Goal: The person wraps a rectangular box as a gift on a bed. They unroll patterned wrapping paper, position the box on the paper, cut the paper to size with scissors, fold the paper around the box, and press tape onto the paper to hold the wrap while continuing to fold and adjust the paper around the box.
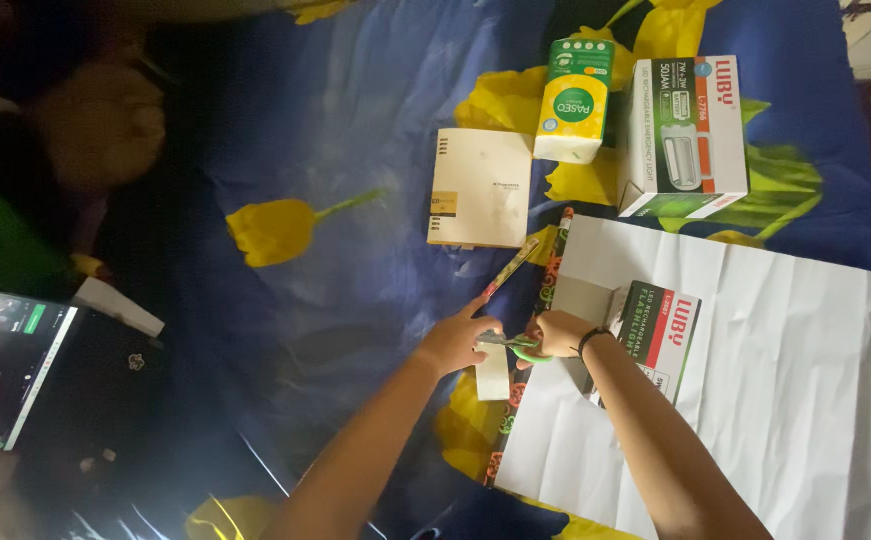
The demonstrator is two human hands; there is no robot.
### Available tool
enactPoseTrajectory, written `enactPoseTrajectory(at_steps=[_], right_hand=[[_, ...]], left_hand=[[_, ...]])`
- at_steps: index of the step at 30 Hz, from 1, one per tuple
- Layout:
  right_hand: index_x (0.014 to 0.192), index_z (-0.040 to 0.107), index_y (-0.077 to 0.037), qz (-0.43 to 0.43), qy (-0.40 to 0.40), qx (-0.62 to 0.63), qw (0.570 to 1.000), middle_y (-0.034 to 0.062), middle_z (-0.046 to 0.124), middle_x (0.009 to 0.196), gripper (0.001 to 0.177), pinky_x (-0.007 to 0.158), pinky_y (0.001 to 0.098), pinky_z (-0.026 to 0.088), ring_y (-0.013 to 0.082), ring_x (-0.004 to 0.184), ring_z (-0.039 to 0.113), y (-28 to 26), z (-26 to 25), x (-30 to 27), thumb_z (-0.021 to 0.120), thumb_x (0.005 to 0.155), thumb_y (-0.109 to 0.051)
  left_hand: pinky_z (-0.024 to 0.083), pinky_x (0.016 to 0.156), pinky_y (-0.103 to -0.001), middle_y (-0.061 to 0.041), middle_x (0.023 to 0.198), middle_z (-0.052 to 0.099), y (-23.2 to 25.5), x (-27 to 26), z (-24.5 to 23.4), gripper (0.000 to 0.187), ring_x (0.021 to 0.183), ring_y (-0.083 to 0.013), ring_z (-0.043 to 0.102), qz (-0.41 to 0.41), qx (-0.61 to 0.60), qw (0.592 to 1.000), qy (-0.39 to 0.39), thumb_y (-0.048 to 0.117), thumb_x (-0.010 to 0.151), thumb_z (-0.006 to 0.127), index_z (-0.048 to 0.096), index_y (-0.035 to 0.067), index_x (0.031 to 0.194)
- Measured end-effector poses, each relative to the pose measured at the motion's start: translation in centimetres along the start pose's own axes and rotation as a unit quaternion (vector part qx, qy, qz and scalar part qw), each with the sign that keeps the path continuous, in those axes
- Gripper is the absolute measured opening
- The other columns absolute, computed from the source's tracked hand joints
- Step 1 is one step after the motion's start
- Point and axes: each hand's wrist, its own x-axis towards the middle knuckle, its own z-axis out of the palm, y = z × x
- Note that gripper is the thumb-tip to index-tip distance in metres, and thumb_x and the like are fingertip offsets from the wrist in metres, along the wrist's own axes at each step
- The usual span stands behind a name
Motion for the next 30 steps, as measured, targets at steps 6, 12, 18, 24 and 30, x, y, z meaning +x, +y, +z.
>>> enactPoseTrajectory(at_steps=[6,12,18,24,30], right_hand=[[0.112,0.076,-0.014,-0.009,0.006,-0.009,1.000,0.0096,0.076,0.108,0.052,0.091,0.0369,0.056,0.0247,0.103,0.072,0.6,0.5,0.6,0.083,0.075,-0.050],[0.112,0.075,-0.013,-0.004,0.011,-0.033,0.999,0.0118,0.076,0.108,0.057,0.090,0.0392,0.057,0.0268,0.102,0.073,1.3,0.9,1.1,0.083,0.073,-0.054],[0.110,0.075,-0.016,-0.008,0.020,-0.018,1.000,0.0094,0.076,0.107,0.058,0.089,0.0385,0.057,0.0265,0.101,0.073,0.7,0.5,0.3,0.082,0.071,-0.058],[0.104,0.071,-0.018,0.007,-0.056,0.191,0.980,0.0067,0.076,0.107,0.025,0.084,0.0348,0.060,0.0189,0.098,0.074,1.9,1.0,0.2,0.074,0.081,-0.027],[0.099,0.077,-0.012,0.087,0.243,0.362,0.896,0.0077,0.077,0.099,0.013,0.070,0.0292,0.057,0.0173,0.088,0.073,4.1,3.0,4.0,0.072,0.089,-0.016]], left_hand=[[0.057,0.091,-0.041,-0.008,0.168,0.024,0.6,-0.2,-0.3,0.052,0.112,-0.0301,0.069,0.015,-0.008,1.000,0.013,0.005,0.069,0.082,0.066,0.022,0.116],[0.056,0.094,-0.043,-0.006,0.166,0.027,0.9,0.0,-0.4,0.057,0.117,-0.0320,0.066,-0.015,0.021,1.000,-0.005,0.007,0.070,0.083,0.065,0.027,0.120],[0.055,0.095,-0.046,-0.010,0.165,0.027,0.7,0.1,-0.2,0.060,0.123,-0.0382,0.061,0.000,0.036,0.999,-0.011,0.007,0.069,0.085,0.063,0.029,0.120],[0.053,0.102,-0.044,-0.016,0.160,0.033,-1.0,-0.1,0.5,0.075,0.136,-0.0407,0.050,0.042,-0.057,0.995,0.073,0.004,0.067,0.085,0.055,0.022,0.133],[0.060,0.092,-0.038,-0.016,0.149,0.050,-2.2,1.0,1.9,0.071,0.121,-0.0334,0.064,-0.057,-0.174,0.967,0.175,0.009,0.082,0.076,0.044,0.015,0.146]])
